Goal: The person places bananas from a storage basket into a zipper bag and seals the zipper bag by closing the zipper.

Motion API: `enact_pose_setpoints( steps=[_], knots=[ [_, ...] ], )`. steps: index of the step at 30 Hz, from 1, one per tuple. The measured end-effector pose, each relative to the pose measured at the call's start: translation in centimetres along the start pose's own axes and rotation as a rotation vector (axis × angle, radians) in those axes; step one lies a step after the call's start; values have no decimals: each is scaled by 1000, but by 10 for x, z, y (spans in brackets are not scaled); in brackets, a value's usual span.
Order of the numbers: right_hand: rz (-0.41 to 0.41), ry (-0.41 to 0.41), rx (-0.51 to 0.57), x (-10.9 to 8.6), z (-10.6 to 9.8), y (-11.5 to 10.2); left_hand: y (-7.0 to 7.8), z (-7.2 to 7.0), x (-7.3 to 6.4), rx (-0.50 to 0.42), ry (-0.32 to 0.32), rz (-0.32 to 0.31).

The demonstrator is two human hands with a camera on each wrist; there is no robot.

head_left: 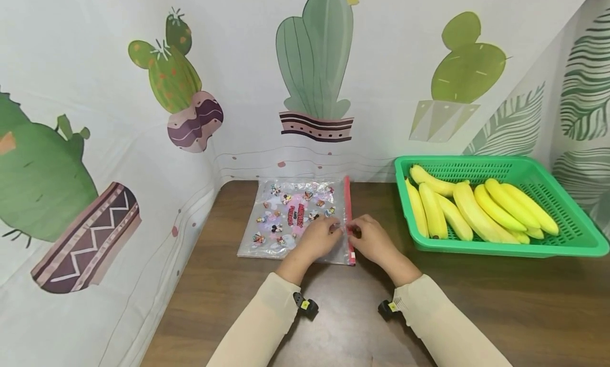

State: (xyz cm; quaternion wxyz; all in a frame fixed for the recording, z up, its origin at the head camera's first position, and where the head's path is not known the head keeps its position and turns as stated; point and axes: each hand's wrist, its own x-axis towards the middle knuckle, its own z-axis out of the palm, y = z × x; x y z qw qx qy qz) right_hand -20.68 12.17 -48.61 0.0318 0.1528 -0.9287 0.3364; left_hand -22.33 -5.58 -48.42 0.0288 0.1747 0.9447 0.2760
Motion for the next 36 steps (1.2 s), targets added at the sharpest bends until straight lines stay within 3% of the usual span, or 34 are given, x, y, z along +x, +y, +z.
enact_pose_setpoints(
  steps=[5,12,22,27,31,36],
  knots=[
    [-31,-8,39,0,3,-3,1,3,0,-109,17,-40],
    [-61,-16,66,-2,4,-8,0,5,1,-180,44,-70],
    [-160,22,73,-3,3,-19,-2,-3,1,-341,161,-125],
    [-171,45,122,-4,1,-25,-4,-9,1,-318,204,-87],
    [-160,131,149,-4,0,-26,-4,-14,2,-281,231,-37],
    [-65,225,182,-2,-2,-22,3,-22,-1,-236,266,22]
  ],
)
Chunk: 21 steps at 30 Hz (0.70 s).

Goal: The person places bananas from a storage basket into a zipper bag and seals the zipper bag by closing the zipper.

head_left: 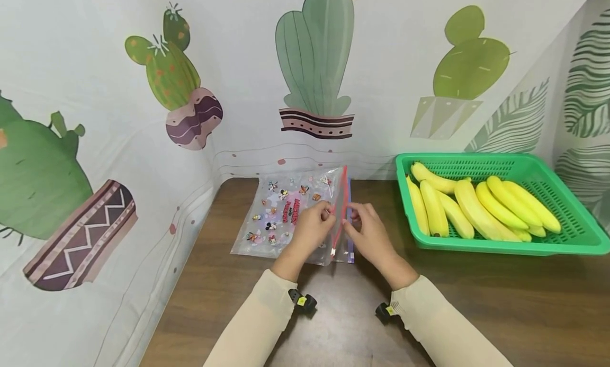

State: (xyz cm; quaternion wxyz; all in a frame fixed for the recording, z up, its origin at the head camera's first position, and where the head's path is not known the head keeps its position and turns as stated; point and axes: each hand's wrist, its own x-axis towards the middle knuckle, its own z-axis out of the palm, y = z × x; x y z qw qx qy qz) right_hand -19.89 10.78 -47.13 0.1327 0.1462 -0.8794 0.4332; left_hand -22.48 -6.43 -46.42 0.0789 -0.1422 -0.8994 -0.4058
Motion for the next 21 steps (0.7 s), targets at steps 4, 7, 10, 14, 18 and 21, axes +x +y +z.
enact_pose_setpoints(
  steps=[4,7,10,14,18,21],
  knots=[
    [90,-22,67,3,-2,1,11,-4,-1,33,3,39],
    [132,-58,101,3,-3,1,18,-6,-3,47,-5,66],
    [157,-85,136,3,-3,1,21,-7,-4,74,-14,94],
    [174,-109,170,3,-4,4,22,-7,-4,97,-24,114],
    [189,-117,186,3,-3,8,23,-10,-4,61,-22,90],
    [197,-115,188,4,-2,12,22,-13,-4,63,12,80]
  ],
)
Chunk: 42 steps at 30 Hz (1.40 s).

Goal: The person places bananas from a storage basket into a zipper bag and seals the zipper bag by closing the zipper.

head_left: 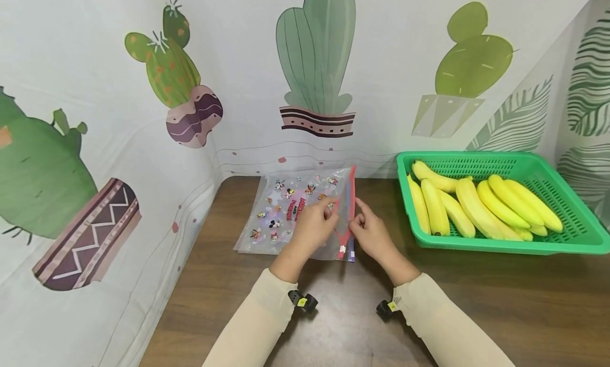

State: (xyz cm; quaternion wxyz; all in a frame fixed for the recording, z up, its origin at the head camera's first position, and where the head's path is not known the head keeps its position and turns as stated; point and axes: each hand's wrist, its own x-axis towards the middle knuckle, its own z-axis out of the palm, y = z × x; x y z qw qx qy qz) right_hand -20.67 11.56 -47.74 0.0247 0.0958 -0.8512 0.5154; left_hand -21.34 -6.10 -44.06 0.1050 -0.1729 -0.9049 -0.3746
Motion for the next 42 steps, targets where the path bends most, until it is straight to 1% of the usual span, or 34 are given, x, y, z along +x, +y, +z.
enact_pose_setpoints(
  steps=[4,10,14,17,22,24,27,29,34,37,42],
  knots=[
    [15,5,-9,1,1,4,0,-5,1,37,78,-8],
    [32,8,-17,2,0,7,-1,-13,4,92,207,-55],
    [39,20,-26,1,-1,6,-3,-17,6,78,255,-95],
    [42,32,-41,0,-1,6,-4,-21,6,59,267,-119],
    [57,32,-64,-1,-2,6,-6,-24,6,42,259,-124],
    [74,25,-63,0,-2,6,-6,-24,6,62,257,-113],
    [94,17,-62,-1,-2,6,-7,-24,6,116,250,-98],
    [107,23,-64,0,-2,5,-6,-24,6,141,245,-92],
    [131,40,-82,0,-2,6,-5,-26,6,152,233,-99],
    [143,43,-109,0,-2,8,-6,-27,5,164,242,-83],
    [161,41,-153,0,-4,12,-10,-30,5,184,284,-51]
  ],
)
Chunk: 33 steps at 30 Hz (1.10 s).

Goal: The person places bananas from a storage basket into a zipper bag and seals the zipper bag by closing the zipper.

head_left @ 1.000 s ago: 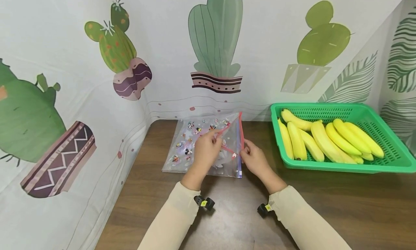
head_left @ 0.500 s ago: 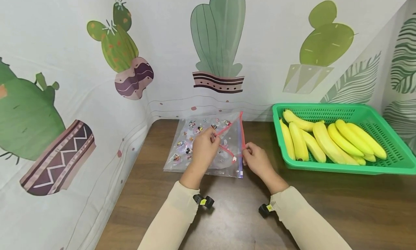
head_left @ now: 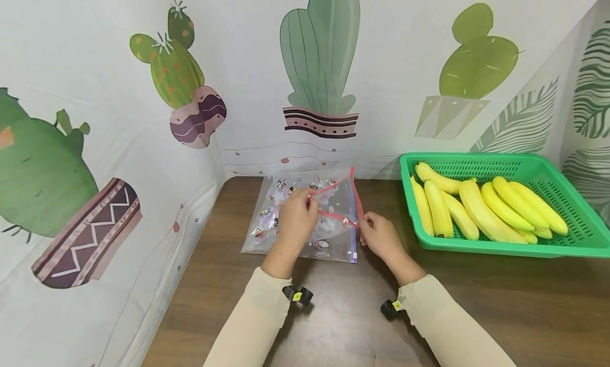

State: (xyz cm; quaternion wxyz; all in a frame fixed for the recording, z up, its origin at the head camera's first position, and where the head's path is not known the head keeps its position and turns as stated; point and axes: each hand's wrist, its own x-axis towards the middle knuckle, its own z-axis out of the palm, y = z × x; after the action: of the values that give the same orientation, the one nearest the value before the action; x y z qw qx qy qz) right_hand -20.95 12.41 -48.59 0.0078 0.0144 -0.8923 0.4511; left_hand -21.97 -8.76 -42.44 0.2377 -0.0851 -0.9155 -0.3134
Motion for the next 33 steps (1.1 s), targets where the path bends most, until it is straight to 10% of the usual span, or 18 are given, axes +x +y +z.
enact_pose_setpoints(
  steps=[33],
  knots=[
    [-141,66,32,-7,-9,-23,0,2,0,-78,37,109]
  ],
)
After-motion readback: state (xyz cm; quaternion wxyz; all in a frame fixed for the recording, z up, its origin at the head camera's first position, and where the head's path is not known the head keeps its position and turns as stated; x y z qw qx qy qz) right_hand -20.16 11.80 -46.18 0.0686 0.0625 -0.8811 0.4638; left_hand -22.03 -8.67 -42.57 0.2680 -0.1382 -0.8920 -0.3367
